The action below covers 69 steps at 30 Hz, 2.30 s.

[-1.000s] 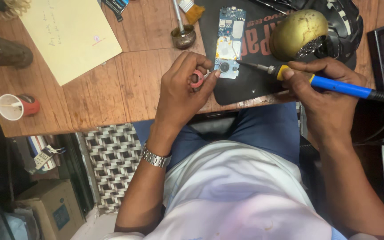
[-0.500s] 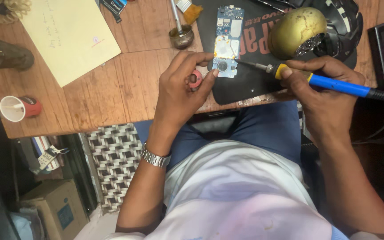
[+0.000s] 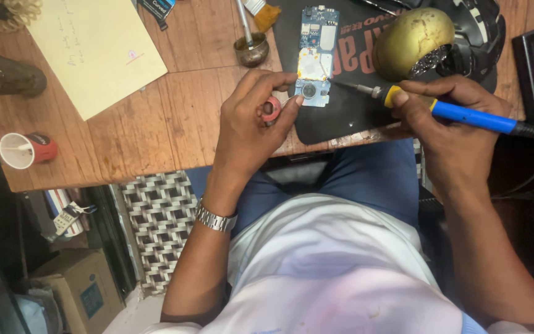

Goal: The person solders a phone motherboard resting on a work mat, holding a soldering iron in one hand and a spool of solder wire in the other. They reposition the board, apply solder to points on the board, and steady the board with their hand between soldering passes.

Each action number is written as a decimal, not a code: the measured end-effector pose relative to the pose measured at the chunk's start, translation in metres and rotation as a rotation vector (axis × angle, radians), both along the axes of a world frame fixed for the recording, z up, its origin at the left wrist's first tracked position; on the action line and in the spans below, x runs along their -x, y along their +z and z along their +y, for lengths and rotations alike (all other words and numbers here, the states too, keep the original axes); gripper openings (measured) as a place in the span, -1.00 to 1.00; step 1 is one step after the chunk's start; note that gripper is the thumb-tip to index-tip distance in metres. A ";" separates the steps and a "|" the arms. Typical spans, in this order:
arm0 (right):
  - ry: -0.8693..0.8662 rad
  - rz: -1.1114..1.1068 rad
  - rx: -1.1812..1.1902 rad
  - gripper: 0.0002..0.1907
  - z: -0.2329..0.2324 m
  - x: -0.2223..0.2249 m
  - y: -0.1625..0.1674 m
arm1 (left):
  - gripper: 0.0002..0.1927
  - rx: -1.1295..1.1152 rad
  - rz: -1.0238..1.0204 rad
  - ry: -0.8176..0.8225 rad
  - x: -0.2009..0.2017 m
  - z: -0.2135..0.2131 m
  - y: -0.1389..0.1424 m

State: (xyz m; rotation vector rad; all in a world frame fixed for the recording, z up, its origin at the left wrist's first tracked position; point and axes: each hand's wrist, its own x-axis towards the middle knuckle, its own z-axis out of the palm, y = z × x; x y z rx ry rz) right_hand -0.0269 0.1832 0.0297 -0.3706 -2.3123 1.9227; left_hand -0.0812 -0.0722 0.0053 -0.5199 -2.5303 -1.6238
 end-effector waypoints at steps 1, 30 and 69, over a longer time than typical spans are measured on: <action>0.001 -0.008 -0.007 -0.88 0.000 0.000 0.001 | -0.73 0.005 0.000 0.002 0.000 0.000 0.000; 0.018 -0.009 -0.113 -0.86 -0.001 -0.005 0.003 | -0.83 0.004 0.010 -0.007 -0.002 0.001 0.001; 0.032 0.148 -0.182 -0.81 -0.007 -0.018 -0.025 | -0.82 0.064 0.104 -0.045 -0.007 0.002 0.007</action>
